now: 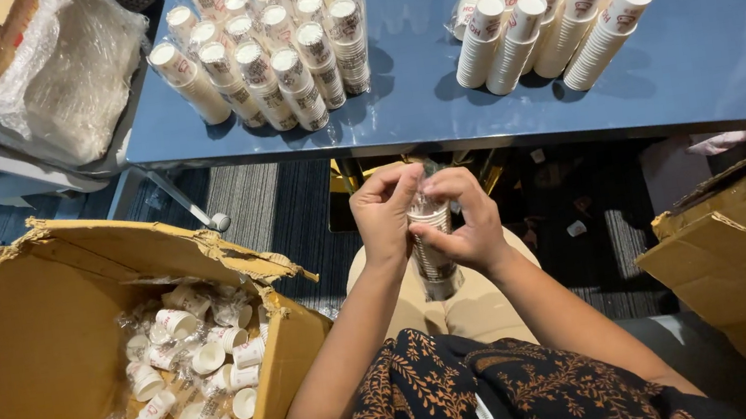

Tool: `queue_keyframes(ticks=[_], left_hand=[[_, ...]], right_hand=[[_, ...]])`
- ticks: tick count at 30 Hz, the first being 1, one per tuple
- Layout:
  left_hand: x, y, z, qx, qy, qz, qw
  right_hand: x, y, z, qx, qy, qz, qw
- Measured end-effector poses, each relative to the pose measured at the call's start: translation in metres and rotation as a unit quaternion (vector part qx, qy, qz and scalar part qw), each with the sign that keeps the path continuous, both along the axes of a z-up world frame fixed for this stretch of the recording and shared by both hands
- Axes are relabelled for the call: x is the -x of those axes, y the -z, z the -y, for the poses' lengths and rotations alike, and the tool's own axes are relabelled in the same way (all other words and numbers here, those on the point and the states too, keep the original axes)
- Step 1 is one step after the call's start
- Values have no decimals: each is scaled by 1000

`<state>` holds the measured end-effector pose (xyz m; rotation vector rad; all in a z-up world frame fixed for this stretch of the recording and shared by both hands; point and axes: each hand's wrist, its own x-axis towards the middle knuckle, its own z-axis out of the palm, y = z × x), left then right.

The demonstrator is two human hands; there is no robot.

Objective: The person picks up stacks of paper cups from a table, places them into clear plastic bags, and then puts the filled bags into large cardboard boxes. They also reach into boxes on the floor to sort or add individual paper cups.

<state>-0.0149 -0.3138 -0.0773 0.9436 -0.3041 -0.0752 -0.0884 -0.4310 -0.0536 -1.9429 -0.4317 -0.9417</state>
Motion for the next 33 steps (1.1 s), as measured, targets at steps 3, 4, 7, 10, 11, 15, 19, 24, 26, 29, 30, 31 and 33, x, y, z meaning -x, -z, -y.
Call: queue_keyframes(ticks=[3, 4, 7, 10, 11, 15, 19, 24, 26, 29, 30, 31, 33], left_hand=[[4, -16, 2, 43, 32, -94, 994], [5, 2, 3, 44, 32, -95, 994], [18, 39, 3, 3, 23, -112, 993], [52, 71, -6, -81, 33, -105, 991], [58, 93, -8, -125, 32, -59, 990], [72, 163, -23, -228, 50, -141, 962], [55, 157, -29, -90, 29, -312, 945], [26, 143, -9, 83, 51, -379, 920], [13, 117, -1, 97, 63, -378, 918], [-10, 98, 3, 118, 67, -354, 925], [-19, 95, 3, 124, 61, -331, 934], [-19, 94, 1, 124, 61, -329, 934], [-19, 95, -5, 22, -9, -295, 955]], right_hand=[[0, 22, 8, -52, -16, -104, 993], [-3, 44, 8, -51, -16, -105, 993], [-6, 95, 7, -159, -52, -159, 973], [9, 117, 0, -357, -67, -247, 898], [14, 123, -2, -419, -41, -311, 852], [59, 158, -14, -392, -34, -423, 816], [72, 107, -13, -290, -56, -381, 876], [38, 68, -3, 48, -24, -198, 979], [8, 49, 5, 44, -13, -175, 983], [-40, 46, 21, 86, 7, -139, 986], [-57, 49, 27, 131, 21, -126, 983], [-79, 45, 28, 131, 21, -124, 983], [-124, 38, 29, 57, 94, -317, 942]])
